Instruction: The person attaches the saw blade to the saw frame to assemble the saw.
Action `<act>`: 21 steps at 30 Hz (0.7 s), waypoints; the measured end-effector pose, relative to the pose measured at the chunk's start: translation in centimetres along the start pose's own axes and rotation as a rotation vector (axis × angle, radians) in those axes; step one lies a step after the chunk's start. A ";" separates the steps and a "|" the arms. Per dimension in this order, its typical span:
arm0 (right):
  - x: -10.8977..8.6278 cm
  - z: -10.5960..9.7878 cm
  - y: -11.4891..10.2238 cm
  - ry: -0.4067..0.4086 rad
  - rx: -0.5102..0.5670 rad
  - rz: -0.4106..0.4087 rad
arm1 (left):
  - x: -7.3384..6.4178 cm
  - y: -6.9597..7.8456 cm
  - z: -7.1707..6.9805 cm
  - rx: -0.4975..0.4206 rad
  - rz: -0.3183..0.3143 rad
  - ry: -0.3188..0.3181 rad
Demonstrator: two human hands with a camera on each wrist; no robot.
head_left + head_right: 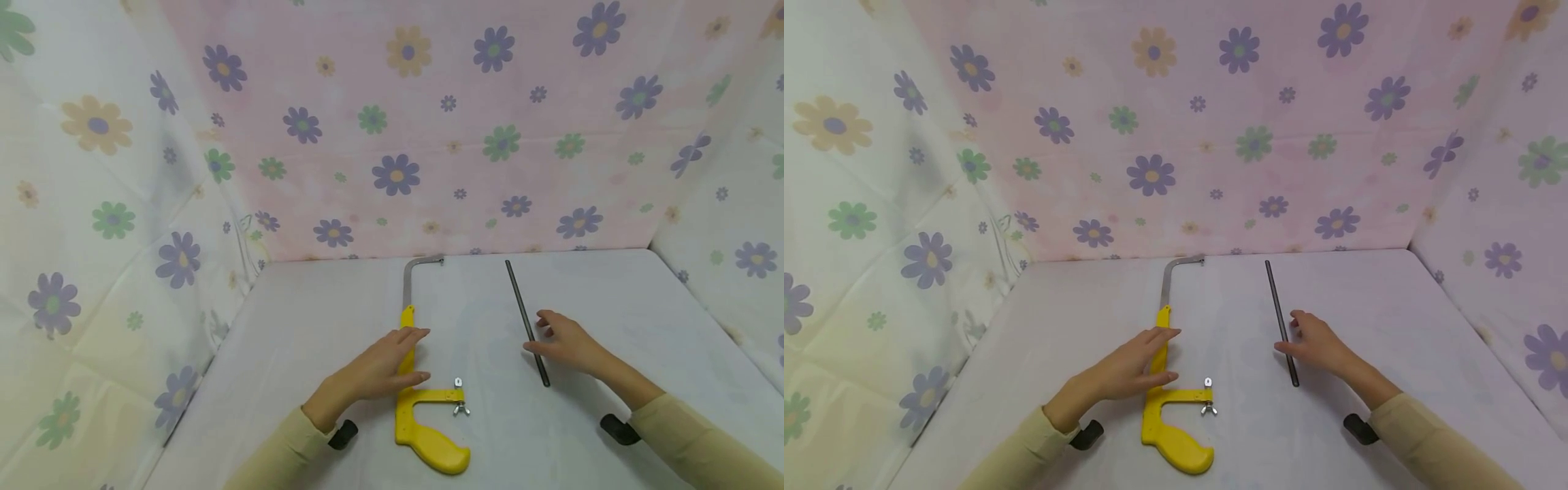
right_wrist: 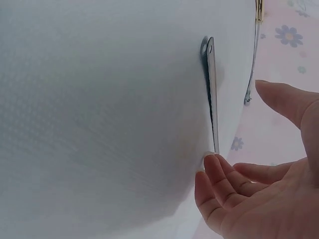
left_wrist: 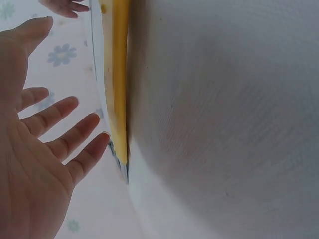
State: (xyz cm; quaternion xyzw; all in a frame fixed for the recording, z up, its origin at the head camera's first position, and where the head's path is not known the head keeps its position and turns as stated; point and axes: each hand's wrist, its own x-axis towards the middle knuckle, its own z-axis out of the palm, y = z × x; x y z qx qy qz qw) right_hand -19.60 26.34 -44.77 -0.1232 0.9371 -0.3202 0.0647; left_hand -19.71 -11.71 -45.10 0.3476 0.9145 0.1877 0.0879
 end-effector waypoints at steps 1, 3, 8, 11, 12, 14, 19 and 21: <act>0.0 0.0 -0.1 -0.003 0.007 0.006 | 0.0 0.1 0.0 0.002 0.003 -0.001; 0.2 0.1 -0.1 -0.004 0.017 0.016 | 0.1 0.2 0.1 -0.001 0.010 -0.005; 0.4 0.4 -0.2 0.003 0.032 0.035 | 0.1 0.4 0.2 -0.020 0.024 -0.019; 0.5 0.6 -0.2 0.007 0.025 0.056 | 0.1 0.5 0.4 -0.030 0.032 -0.025; 0.5 0.6 -0.3 0.007 0.022 0.065 | 0.2 0.5 0.4 -0.034 0.032 -0.028; 0.6 0.7 -0.4 0.008 0.010 0.082 | 0.2 0.6 0.5 -0.038 0.035 -0.034; 0.9 0.8 -0.6 0.021 -0.016 0.112 | 0.3 0.9 0.6 -0.052 0.044 -0.053; 1.0 0.8 -0.6 0.032 -0.028 0.114 | 0.4 0.9 0.8 -0.057 0.044 -0.062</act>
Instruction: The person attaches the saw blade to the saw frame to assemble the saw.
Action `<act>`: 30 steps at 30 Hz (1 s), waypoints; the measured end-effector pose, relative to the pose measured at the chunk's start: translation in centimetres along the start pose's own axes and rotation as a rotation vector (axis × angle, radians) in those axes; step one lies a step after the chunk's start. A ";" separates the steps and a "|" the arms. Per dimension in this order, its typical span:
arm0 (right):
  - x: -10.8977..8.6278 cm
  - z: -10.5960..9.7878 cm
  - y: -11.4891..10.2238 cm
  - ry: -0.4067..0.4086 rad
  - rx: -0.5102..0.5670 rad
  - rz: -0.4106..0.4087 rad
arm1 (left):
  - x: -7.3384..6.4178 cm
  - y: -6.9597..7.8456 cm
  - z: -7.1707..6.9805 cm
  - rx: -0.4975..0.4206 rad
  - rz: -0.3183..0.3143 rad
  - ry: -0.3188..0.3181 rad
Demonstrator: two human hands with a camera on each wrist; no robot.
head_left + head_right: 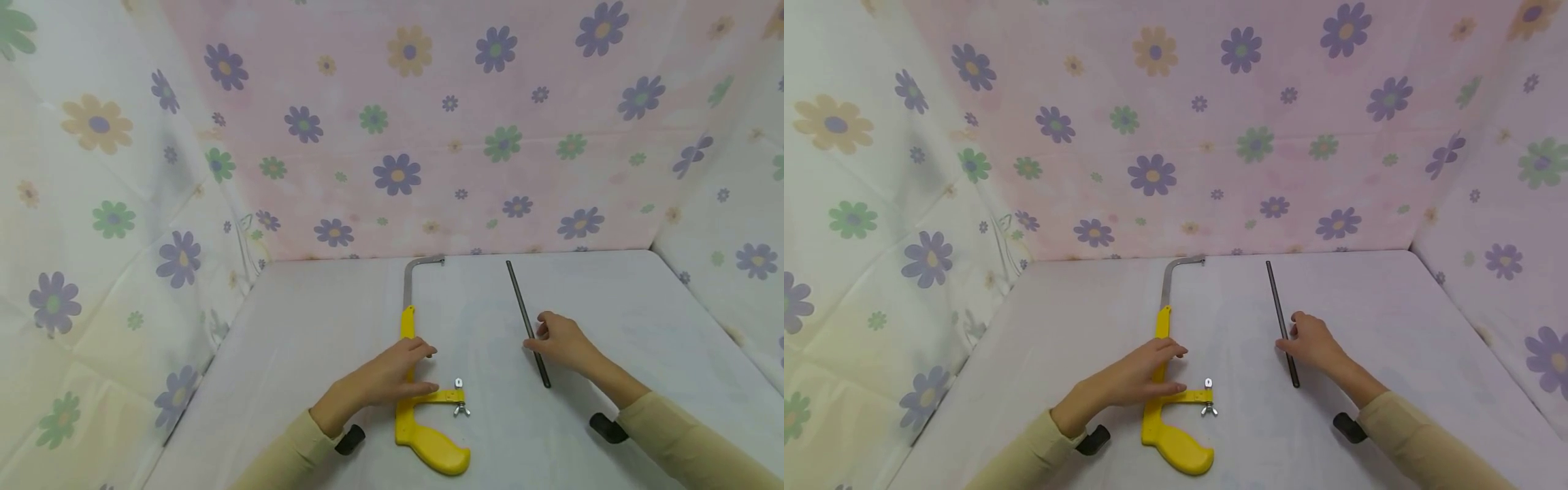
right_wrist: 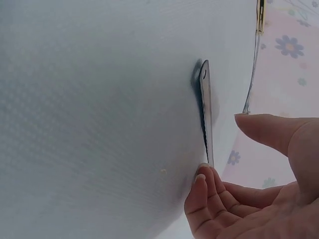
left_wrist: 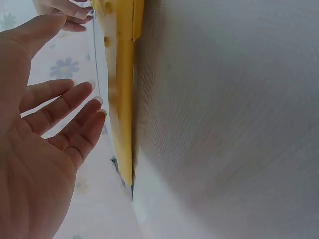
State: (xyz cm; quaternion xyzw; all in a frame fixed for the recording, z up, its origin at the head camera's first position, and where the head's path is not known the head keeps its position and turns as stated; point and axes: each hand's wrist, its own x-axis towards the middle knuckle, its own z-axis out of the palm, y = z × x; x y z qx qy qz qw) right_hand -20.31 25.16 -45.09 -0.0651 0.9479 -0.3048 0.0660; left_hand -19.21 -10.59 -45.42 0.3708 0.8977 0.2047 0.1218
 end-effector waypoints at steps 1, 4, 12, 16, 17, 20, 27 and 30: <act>0.0 0.0 0.0 0.007 -0.005 -0.001 | 0.0 0.0 0.1 -0.002 -0.001 -0.004; 0.1 0.1 0.0 0.024 -0.011 -0.003 | 0.2 0.1 0.2 -0.003 0.005 -0.017; 0.5 0.1 0.3 0.034 -0.019 0.024 | 0.4 0.4 0.6 -0.005 0.026 -0.045; 0.6 0.2 0.3 0.038 -0.027 0.029 | 0.6 0.6 0.9 -0.006 0.056 -0.054; 0.7 0.2 0.3 0.038 -0.027 0.029 | 0.6 0.7 0.9 -0.005 0.064 -0.058; 0.7 0.2 0.2 0.034 -0.027 0.033 | 0.6 0.9 1.0 -0.010 0.074 -0.074; 1.0 0.2 0.1 0.026 -0.040 0.044 | 0.7 1.2 1.1 -0.032 0.073 -0.109; 1.1 0.2 0.1 0.020 -0.049 0.059 | 0.8 1.3 1.2 -0.039 0.083 -0.117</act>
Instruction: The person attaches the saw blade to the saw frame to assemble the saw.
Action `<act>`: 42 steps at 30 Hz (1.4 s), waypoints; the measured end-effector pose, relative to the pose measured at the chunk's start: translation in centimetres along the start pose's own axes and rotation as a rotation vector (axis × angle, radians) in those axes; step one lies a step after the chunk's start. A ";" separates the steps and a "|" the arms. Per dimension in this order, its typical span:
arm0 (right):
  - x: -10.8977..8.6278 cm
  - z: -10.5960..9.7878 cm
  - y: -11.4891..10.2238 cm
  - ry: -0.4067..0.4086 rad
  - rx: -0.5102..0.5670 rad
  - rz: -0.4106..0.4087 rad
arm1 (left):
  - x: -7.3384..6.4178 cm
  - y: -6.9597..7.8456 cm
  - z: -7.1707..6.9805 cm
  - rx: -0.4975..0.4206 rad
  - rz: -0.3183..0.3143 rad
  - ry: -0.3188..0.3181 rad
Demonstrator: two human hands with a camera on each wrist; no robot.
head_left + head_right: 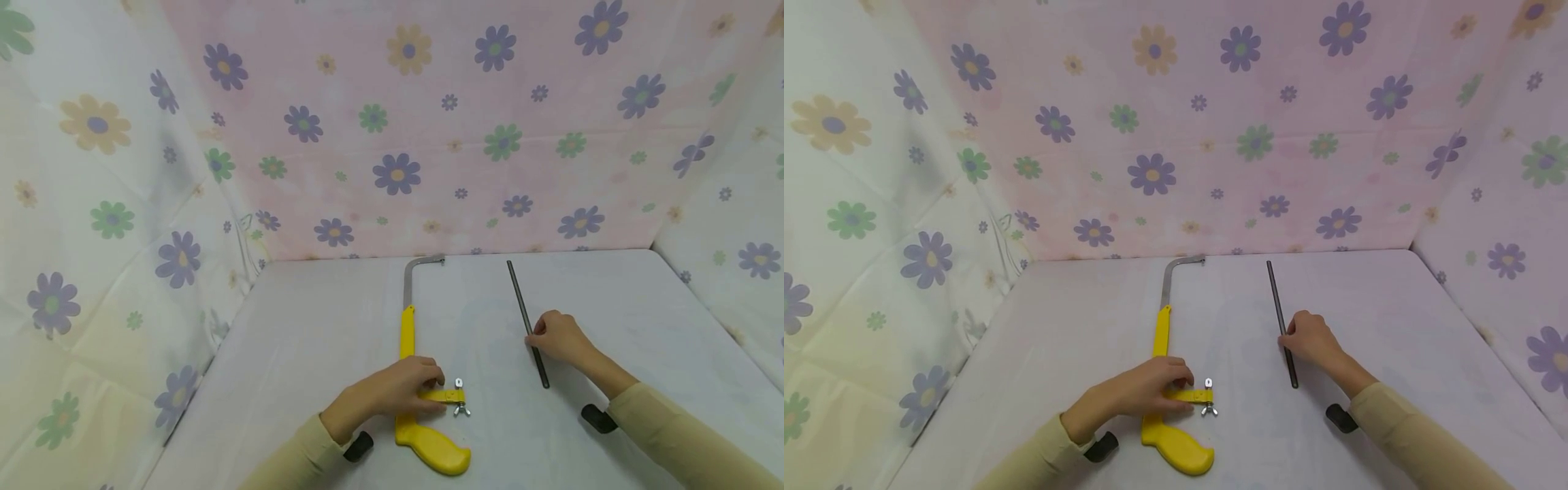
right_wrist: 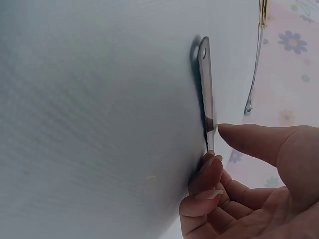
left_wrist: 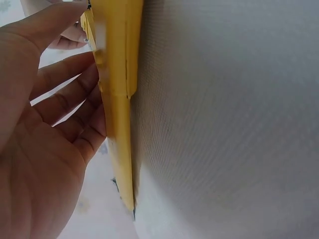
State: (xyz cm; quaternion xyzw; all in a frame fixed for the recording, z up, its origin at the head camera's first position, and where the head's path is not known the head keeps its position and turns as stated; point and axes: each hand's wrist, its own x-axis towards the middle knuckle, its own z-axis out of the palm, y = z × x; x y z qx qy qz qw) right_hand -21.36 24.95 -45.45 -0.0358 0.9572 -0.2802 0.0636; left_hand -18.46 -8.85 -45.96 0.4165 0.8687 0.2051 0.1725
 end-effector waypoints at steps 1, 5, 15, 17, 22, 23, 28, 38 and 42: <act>0.0 0.0 0.0 -0.002 -0.002 0.008 | 0.0 0.0 0.0 -0.001 0.003 -0.002; 0.2 0.1 -0.1 -0.013 -0.010 0.035 | 0.2 0.0 0.3 -0.017 0.008 -0.014; 0.5 0.0 -0.5 -0.017 -0.031 0.077 | 0.5 0.0 0.8 -0.018 0.009 -0.013; 0.6 0.0 -0.5 -0.021 -0.040 0.088 | 0.5 0.1 0.8 -0.015 0.008 -0.011; 0.6 -0.1 -0.8 -0.046 -0.077 0.125 | 0.5 0.3 0.7 -0.022 -0.001 -0.015; 0.6 -0.1 -0.9 -0.052 -0.085 0.133 | 0.5 0.3 0.7 -0.024 -0.005 -0.016; 0.6 -0.2 -1.0 -0.081 -0.115 0.147 | 0.7 0.3 0.8 -0.027 -0.014 -0.017; 0.8 -0.1 -0.9 -0.098 -0.130 0.134 | 0.7 0.3 1.0 -0.030 -0.008 -0.018; 0.8 -0.2 -1.0 -0.094 -0.121 0.129 | 0.7 0.3 0.9 -0.017 -0.006 -0.011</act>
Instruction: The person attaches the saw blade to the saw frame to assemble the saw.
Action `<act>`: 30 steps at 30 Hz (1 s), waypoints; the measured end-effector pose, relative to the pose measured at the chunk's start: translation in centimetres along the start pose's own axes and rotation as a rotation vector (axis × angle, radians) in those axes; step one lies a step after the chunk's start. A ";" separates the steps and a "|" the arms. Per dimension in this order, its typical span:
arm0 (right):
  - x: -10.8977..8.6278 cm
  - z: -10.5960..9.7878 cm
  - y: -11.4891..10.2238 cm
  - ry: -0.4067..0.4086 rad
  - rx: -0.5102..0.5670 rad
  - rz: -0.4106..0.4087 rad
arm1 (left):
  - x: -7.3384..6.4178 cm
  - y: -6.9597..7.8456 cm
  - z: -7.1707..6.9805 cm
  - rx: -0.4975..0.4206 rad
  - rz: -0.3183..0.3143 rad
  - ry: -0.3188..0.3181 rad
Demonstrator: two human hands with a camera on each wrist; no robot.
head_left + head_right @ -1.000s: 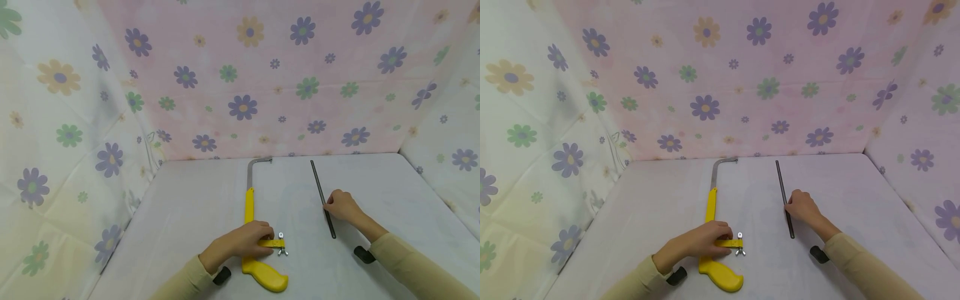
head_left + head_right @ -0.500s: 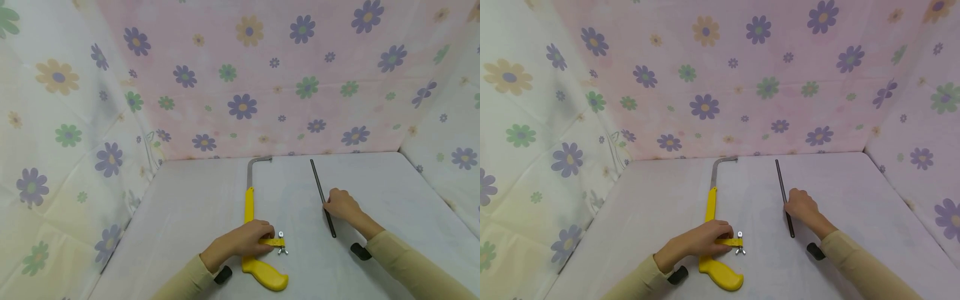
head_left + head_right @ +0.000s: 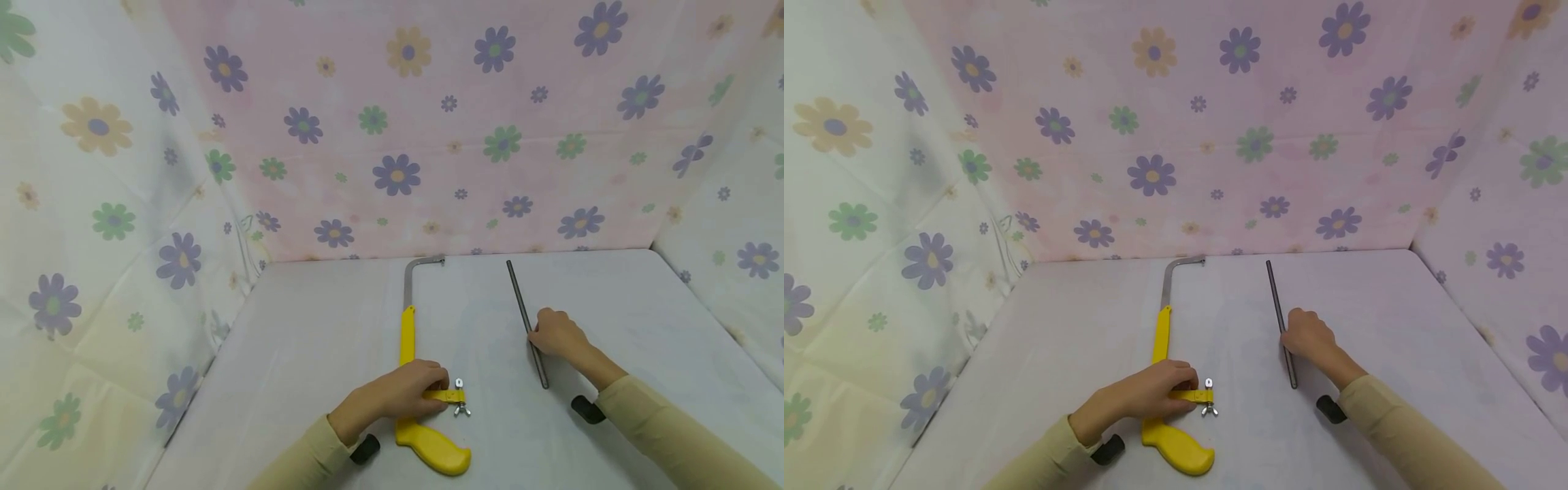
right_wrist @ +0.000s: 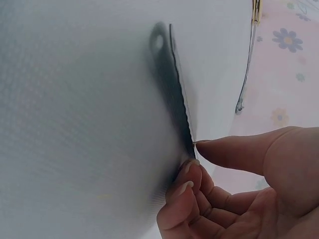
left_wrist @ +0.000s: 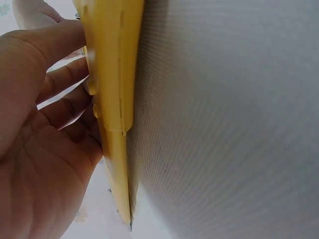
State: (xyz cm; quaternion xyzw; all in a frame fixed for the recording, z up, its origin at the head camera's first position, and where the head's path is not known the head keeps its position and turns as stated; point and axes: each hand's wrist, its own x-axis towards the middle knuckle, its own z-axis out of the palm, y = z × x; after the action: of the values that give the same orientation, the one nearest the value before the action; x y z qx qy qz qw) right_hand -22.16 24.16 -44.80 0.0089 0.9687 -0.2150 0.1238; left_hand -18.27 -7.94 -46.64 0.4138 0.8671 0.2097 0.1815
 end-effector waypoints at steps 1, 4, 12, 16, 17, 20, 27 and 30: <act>0.0 0.0 0.0 0.000 0.003 0.002 | 0.0 0.0 0.0 0.007 0.001 0.002; -0.1 -0.2 -0.2 0.001 0.007 0.007 | 0.0 0.0 0.0 0.016 -0.004 0.003; 0.0 -0.3 -0.1 0.034 0.036 -0.019 | 0.1 0.1 0.1 0.007 -0.014 -0.002; 0.0 -0.1 0.1 0.039 0.084 -0.032 | 0.1 0.2 0.0 0.011 -0.002 -0.003; 0.1 -0.1 0.1 0.038 0.103 -0.032 | 0.1 0.1 0.0 0.013 0.003 -0.002; 0.1 -0.1 0.3 0.024 0.172 -0.025 | 0.1 0.2 -0.1 0.021 0.017 -0.002; 0.0 -0.4 0.4 -0.006 0.265 -0.014 | 0.1 0.2 -0.2 0.024 0.015 -0.004; 0.1 -0.4 0.5 -0.020 0.275 -0.012 | 0.1 0.2 -0.1 0.023 0.020 -0.002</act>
State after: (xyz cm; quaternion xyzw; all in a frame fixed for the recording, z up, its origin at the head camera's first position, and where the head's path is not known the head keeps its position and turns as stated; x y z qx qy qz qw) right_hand -22.34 24.74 -44.67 0.0179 0.9288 -0.3468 0.1297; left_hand -18.30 -7.73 -46.43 0.4245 0.8652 0.2009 0.1757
